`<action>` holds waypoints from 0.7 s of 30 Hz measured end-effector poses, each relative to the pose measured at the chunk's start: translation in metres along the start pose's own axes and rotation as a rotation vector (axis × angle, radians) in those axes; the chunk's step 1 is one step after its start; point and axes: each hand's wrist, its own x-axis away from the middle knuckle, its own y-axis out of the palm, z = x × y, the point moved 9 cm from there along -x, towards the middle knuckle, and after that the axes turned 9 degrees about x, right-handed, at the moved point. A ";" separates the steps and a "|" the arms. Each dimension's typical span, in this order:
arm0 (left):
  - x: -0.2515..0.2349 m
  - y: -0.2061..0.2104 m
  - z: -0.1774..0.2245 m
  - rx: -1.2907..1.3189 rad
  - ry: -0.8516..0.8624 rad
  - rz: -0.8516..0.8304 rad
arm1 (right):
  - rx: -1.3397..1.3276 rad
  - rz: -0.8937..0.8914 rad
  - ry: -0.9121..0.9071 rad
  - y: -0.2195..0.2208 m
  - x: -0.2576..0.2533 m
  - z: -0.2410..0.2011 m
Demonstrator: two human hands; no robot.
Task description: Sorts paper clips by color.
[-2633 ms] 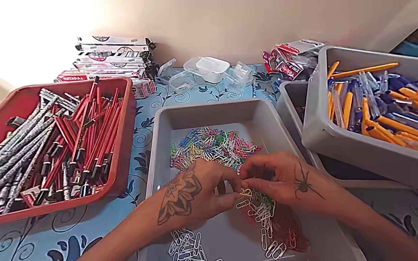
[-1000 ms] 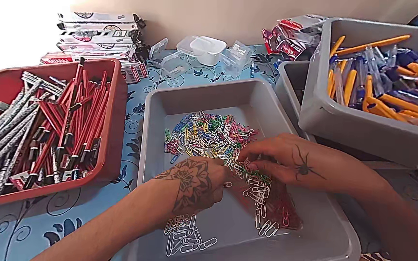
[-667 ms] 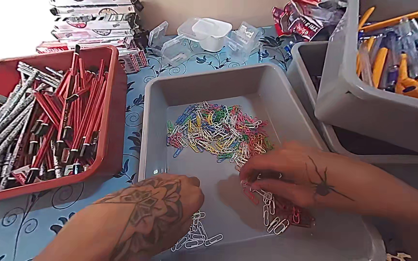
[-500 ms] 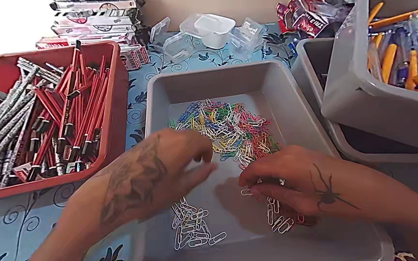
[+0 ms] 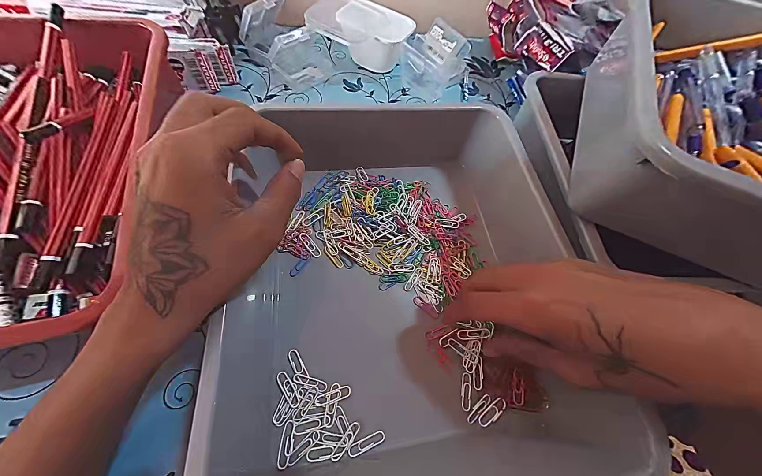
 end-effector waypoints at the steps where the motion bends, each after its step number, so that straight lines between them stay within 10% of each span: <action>1: 0.001 0.000 -0.004 -0.013 -0.031 0.003 | -0.007 -0.064 0.014 0.005 0.001 0.000; 17: 0.007 0.016 -0.012 0.130 -0.247 -0.051 | -0.334 0.156 -0.184 -0.020 -0.012 -0.028; 21: 0.005 0.017 -0.011 0.123 -0.237 -0.069 | -0.048 0.143 -0.046 -0.016 0.003 -0.016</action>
